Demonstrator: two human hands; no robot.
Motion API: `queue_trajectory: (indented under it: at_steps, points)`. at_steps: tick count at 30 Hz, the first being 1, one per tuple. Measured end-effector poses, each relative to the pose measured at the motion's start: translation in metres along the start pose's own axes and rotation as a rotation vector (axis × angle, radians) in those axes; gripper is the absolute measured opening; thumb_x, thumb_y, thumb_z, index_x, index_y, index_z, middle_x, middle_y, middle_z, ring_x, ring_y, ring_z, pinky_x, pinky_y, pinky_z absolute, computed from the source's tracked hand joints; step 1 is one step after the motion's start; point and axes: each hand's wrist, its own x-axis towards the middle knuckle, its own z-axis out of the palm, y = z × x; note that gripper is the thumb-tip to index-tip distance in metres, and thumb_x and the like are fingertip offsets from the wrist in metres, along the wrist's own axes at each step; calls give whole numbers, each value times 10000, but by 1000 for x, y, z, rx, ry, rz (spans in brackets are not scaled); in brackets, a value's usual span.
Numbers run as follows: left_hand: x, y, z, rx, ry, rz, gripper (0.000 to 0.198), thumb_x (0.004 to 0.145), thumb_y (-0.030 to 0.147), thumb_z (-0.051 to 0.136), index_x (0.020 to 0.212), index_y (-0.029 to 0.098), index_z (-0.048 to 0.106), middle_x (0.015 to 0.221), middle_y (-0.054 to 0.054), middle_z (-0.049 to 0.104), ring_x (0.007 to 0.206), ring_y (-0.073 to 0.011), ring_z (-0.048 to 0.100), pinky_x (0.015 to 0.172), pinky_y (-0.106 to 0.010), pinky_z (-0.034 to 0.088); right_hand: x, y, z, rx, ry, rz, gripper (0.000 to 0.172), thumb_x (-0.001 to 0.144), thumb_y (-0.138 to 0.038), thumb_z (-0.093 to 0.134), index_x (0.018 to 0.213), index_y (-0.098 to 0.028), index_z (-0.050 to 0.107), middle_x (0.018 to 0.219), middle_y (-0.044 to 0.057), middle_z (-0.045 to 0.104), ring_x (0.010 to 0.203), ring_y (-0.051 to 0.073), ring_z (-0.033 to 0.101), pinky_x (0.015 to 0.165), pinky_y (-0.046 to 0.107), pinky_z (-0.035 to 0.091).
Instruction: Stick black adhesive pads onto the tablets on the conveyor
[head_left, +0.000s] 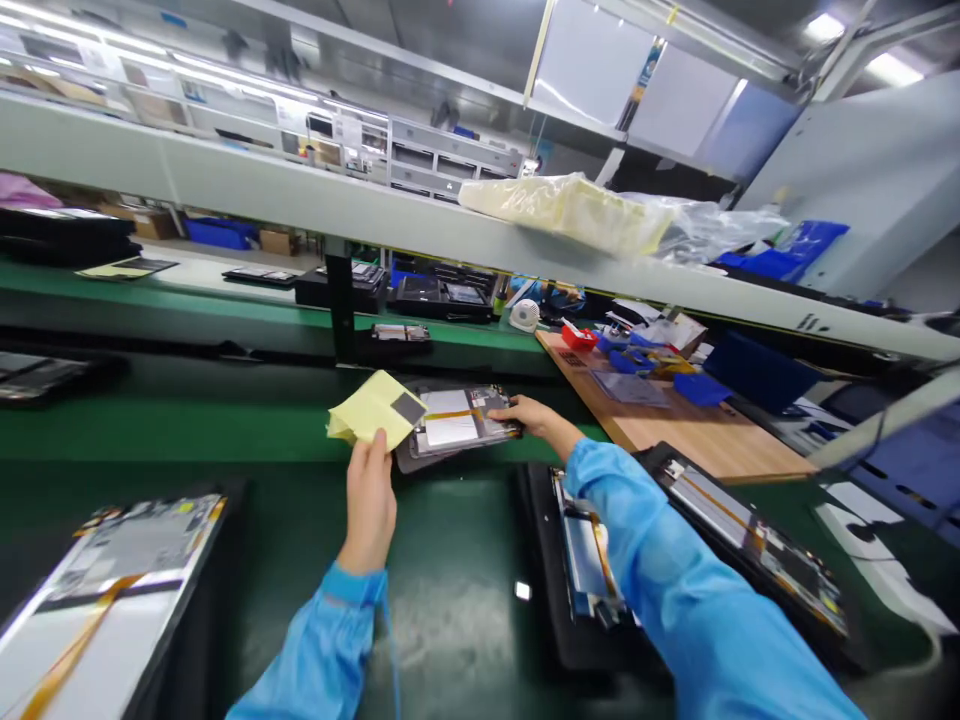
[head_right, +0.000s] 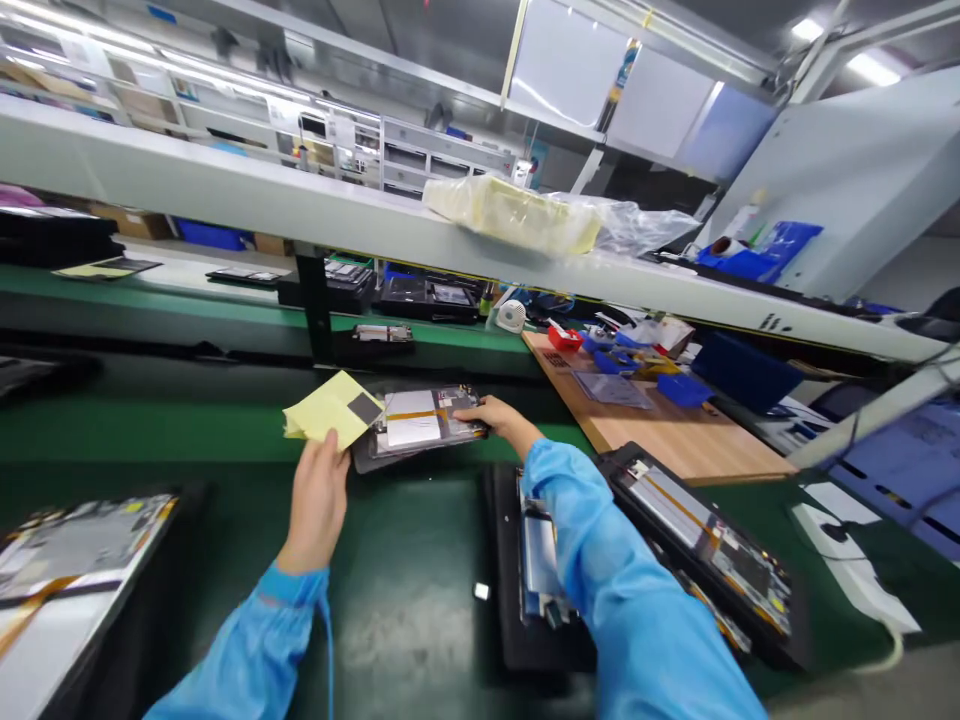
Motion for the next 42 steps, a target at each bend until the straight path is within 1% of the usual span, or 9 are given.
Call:
queue_trajectory:
  at_steps: [6, 10, 13, 17, 21, 25, 28, 33, 42]
  points:
    - [-145, 74, -91, 4, 93, -190, 598, 615, 465, 1016, 1103, 189, 809, 1062, -83, 842, 1178, -347, 768, 1123, -484, 605, -73, 11, 11, -56, -200, -61, 281, 1083, -357, 743, 1276, -155, 719, 1210, 80, 762, 982, 207, 770, 847, 383, 682]
    - [-194, 102, -136, 33, 155, -344, 754, 498, 405, 1007, 1187, 184, 794, 1039, -99, 850, 1176, -413, 774, 1085, -539, 639, -86, 26, 61, -171, -295, -26, 308, 1077, -360, 748, 1310, -160, 714, 1264, 92, 754, 1042, 230, 769, 898, 421, 680]
    - [-198, 111, -150, 74, 98, -359, 778, 516, 422, 1007, 1214, 189, 755, 1125, -125, 845, 1174, -420, 779, 1047, -538, 662, -80, 24, 101, -238, -280, -76, 330, 1074, -364, 751, 1335, -166, 708, 1313, 100, 742, 1099, 251, 763, 940, 453, 673]
    - [-190, 104, -157, 121, 11, -334, 873, 566, 455, 1042, 1321, 234, 666, 1281, -127, 814, 1172, -388, 790, 999, -494, 686, -88, 10, 138, -257, -108, -293, 342, 1062, -364, 762, 1341, -172, 713, 1389, 113, 721, 1214, 287, 731, 1042, 517, 631]
    - [-178, 89, -162, 181, -29, -277, 936, 640, 565, 1016, 1440, 248, 648, 1446, -134, 751, 1374, -375, 702, 1159, -454, 605, -150, 22, 172, -181, 51, -600, 261, 1082, -285, 688, 1303, -183, 782, 1323, 132, 761, 1243, 267, 708, 1122, 445, 561]
    - [-167, 85, -157, 213, -73, -335, 931, 600, 632, 1019, 1380, 225, 717, 1453, -146, 746, 1392, -406, 687, 1208, -487, 572, -224, 56, 210, -101, 18, -971, 277, 1038, -343, 770, 1276, -214, 826, 1107, 91, 787, 997, 219, 747, 932, 362, 621]
    - [-162, 83, -154, 224, -75, -363, 921, 570, 628, 1030, 1347, 227, 742, 1431, -145, 758, 1363, -420, 703, 1152, -488, 617, -244, 73, 229, -37, 192, -1197, 224, 1062, -279, 730, 1242, -203, 838, 1024, 99, 773, 927, 212, 740, 826, 330, 628]
    - [-162, 82, -156, 271, -90, -390, 850, 610, 604, 1019, 1339, 256, 753, 1421, -124, 766, 1351, -396, 713, 1143, -443, 621, -237, 77, 234, 29, 307, -1185, 218, 1046, -218, 741, 1240, -248, 835, 940, 64, 784, 816, 194, 744, 742, 309, 633]
    - [-160, 91, -138, 211, -43, -519, 875, 507, 509, 1032, 1288, 232, 753, 1274, -155, 812, 1287, -469, 733, 1062, -551, 665, -234, 86, 241, -38, 481, -1296, 222, 1001, -101, 709, 1138, -245, 807, 847, 55, 777, 705, 193, 724, 632, 318, 616]
